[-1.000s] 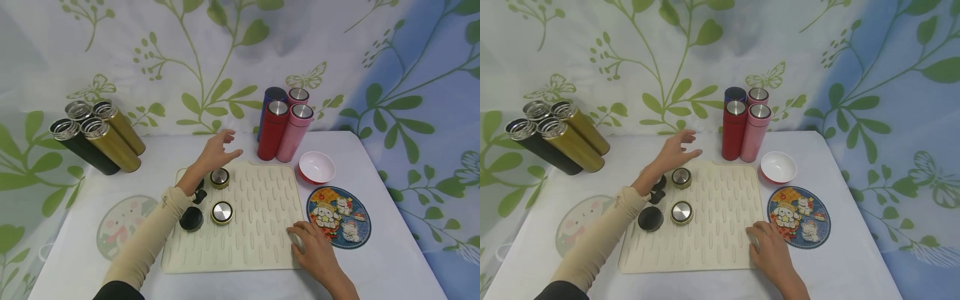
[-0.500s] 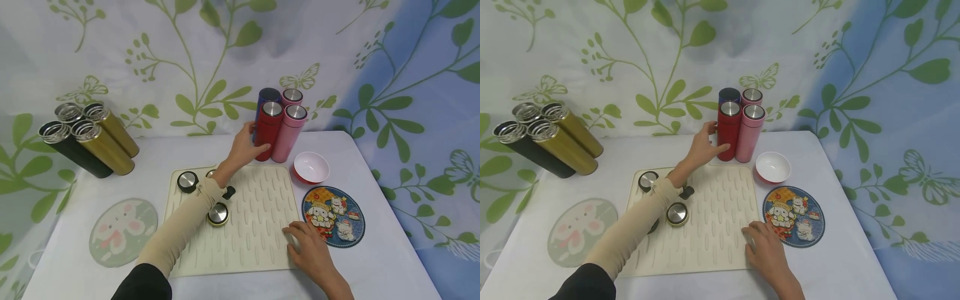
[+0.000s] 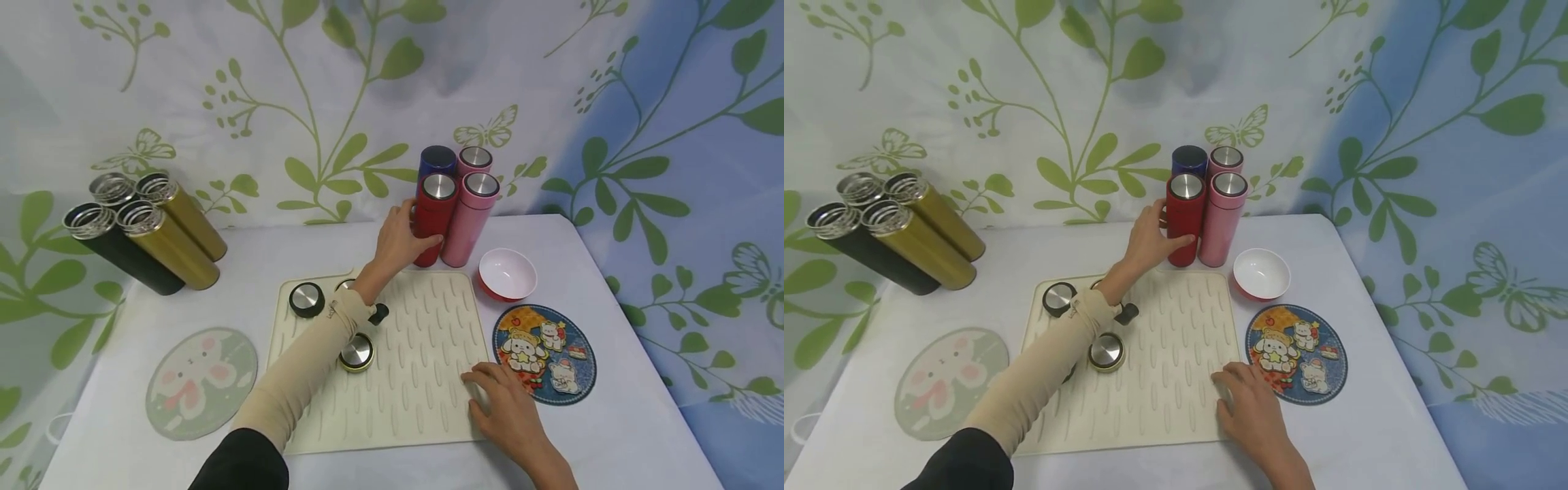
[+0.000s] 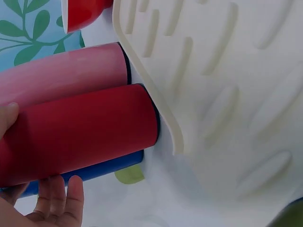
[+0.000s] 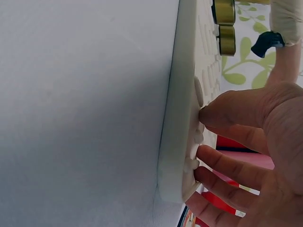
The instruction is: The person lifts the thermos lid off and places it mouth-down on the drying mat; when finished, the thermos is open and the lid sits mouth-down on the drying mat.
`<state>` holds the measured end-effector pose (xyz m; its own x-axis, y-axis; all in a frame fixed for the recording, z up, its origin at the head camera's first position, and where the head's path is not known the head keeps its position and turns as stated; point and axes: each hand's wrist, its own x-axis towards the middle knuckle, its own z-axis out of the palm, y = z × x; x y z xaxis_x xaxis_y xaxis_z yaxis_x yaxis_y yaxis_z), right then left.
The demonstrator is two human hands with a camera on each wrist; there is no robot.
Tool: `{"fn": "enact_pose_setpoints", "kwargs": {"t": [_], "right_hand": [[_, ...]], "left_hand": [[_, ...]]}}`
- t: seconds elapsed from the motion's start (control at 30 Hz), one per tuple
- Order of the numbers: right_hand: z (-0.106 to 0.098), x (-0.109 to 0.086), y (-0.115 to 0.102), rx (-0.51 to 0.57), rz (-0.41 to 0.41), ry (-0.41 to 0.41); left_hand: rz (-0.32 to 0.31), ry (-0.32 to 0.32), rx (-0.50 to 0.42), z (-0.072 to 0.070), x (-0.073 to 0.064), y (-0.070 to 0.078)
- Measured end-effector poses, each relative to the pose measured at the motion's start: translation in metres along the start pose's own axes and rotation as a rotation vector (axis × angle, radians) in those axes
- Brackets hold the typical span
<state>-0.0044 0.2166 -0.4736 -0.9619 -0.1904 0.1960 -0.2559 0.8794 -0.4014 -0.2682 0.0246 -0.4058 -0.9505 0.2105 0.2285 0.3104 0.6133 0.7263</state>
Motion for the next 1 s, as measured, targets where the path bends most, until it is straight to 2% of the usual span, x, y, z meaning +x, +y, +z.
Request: {"fn": "enact_pose_setpoints", "kwargs": {"t": [0.13,0.27,0.37,0.53,0.67,0.87,1.0], "right_hand": [[0.001,0.000,0.000,0.005,-0.008,0.018],[0.003,-0.001,0.000,0.002,-0.006,0.016],[0.003,-0.001,0.000,-0.004,-0.001,0.009],[0.002,-0.001,0.000,-0.007,-0.004,0.021],[0.001,0.000,0.000,0.001,-0.010,0.024],[0.000,0.001,0.000,0.001,0.011,-0.010],[-0.002,0.001,-0.002,0.002,0.031,-0.041]], "left_hand": [[0.011,-0.001,-0.017,-0.001,-0.005,-0.003],[0.049,0.030,-0.109,-0.002,-0.015,-0.008],[0.092,0.085,-0.204,-0.004,-0.026,-0.009],[0.151,0.198,-0.372,-0.015,-0.048,0.000],[0.228,0.232,-0.450,-0.027,-0.068,0.013],[0.352,0.208,-0.612,-0.049,-0.103,0.034],[0.385,0.155,-0.712,-0.062,-0.125,0.044]]}}
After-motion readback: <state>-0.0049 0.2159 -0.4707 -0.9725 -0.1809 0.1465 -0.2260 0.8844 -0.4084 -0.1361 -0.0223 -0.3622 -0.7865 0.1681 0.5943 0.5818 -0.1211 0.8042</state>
